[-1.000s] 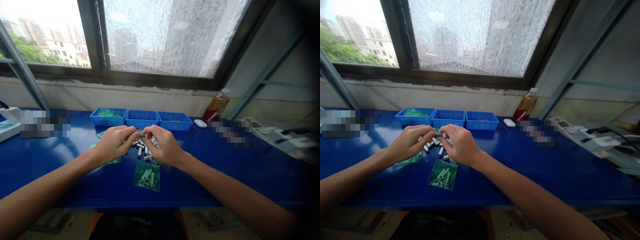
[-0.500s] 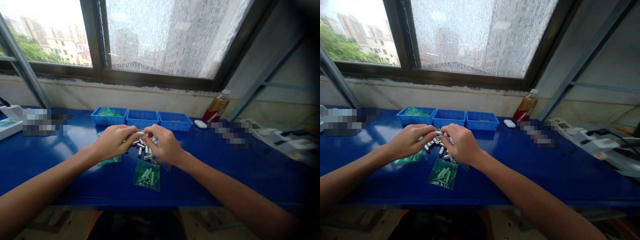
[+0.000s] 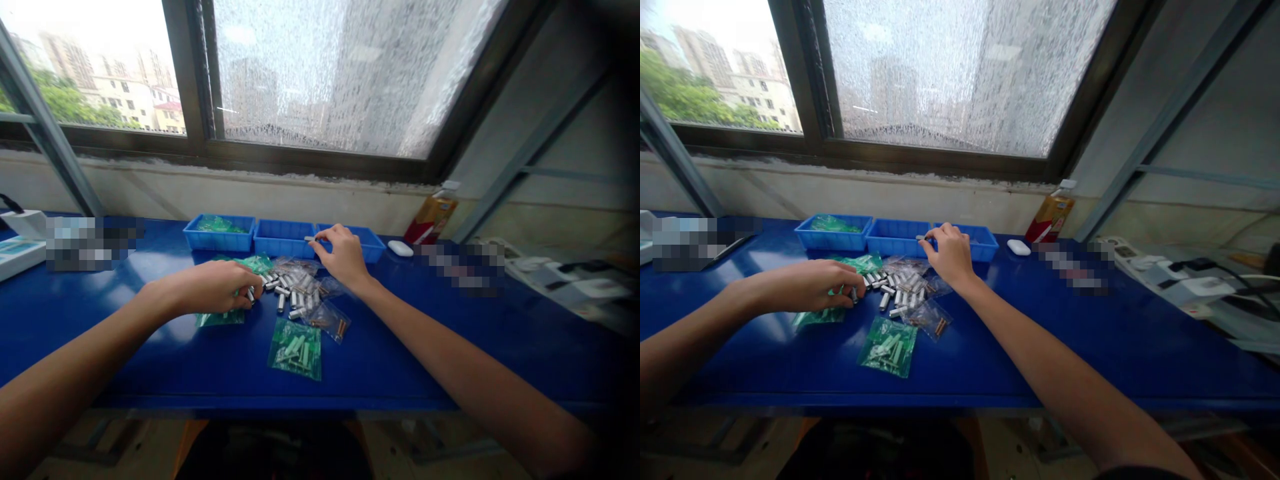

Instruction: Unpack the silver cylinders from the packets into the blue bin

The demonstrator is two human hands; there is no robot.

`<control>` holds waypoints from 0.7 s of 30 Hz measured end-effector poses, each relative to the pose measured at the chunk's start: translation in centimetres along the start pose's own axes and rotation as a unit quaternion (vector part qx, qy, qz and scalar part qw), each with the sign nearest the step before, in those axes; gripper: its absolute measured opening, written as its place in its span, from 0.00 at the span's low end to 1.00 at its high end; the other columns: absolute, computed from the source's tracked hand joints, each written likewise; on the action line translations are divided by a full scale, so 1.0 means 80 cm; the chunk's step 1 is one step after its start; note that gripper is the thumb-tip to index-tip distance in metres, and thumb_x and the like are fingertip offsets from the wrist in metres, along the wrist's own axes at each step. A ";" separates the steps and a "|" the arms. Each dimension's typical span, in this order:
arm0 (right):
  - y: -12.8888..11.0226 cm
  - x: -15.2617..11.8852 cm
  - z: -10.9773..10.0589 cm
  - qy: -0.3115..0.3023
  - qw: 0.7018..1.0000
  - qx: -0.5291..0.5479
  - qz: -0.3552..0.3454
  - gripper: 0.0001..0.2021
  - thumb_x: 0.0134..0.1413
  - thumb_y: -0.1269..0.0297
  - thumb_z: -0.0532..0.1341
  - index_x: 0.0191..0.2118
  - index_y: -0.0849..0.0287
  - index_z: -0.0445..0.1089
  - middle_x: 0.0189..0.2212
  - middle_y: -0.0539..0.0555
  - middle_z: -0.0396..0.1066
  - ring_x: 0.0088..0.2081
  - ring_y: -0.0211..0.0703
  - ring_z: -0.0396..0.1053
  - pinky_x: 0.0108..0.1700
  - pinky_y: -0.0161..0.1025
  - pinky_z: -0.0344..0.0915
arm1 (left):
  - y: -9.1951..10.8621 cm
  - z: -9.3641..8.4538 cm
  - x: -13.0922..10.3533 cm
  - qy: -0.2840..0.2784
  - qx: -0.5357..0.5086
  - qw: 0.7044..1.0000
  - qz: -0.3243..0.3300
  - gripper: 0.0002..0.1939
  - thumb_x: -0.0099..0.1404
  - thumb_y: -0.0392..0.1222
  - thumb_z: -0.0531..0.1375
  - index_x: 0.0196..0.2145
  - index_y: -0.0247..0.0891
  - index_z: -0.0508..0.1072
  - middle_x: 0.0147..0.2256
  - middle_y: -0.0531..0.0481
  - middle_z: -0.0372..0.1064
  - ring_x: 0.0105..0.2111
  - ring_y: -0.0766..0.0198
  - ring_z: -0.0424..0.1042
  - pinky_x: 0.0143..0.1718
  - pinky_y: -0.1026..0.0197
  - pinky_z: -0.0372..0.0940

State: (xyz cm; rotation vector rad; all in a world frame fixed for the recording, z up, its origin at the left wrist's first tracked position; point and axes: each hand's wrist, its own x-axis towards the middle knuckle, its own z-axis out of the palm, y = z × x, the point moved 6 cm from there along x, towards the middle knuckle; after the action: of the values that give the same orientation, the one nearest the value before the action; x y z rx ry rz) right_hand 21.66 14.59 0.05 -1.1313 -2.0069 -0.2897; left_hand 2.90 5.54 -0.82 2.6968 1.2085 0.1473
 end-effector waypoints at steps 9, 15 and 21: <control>0.008 0.000 0.002 -0.004 0.999 -0.045 0.027 0.13 0.54 0.55 0.56 0.34 0.59 0.71 0.34 0.58 0.68 0.39 0.49 0.63 0.38 0.43 0.53 | 0.021 -0.006 0.010 0.090 0.034 0.995 0.022 0.08 0.62 0.42 0.54 0.35 0.36 0.70 0.34 0.48 0.69 0.31 0.64 0.68 0.31 0.64 0.61; -0.044 -0.019 -0.010 -0.045 0.997 0.026 -0.054 0.12 0.55 0.57 0.56 0.37 0.61 0.69 0.35 0.56 0.69 0.39 0.47 0.62 0.39 0.42 0.53 | 0.025 -0.026 0.010 0.214 -0.029 0.976 0.009 0.06 0.61 0.39 0.55 0.34 0.35 0.69 0.29 0.50 0.70 0.28 0.68 0.69 0.31 0.66 0.63; -0.112 -0.045 -0.025 -0.116 0.980 0.084 -0.140 0.12 0.53 0.57 0.57 0.38 0.61 0.67 0.34 0.55 0.69 0.38 0.45 0.62 0.38 0.40 0.52 | 0.029 -0.035 0.004 0.294 -0.060 0.954 0.006 0.08 0.61 0.39 0.56 0.37 0.35 0.71 0.32 0.48 0.73 0.31 0.66 0.71 0.34 0.64 0.65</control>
State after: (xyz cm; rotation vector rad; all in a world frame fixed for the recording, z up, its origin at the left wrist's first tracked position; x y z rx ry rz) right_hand 16.54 6.14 0.25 -0.8058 -2.3537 -0.1299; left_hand 4.40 4.61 2.39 2.6281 1.2596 1.0507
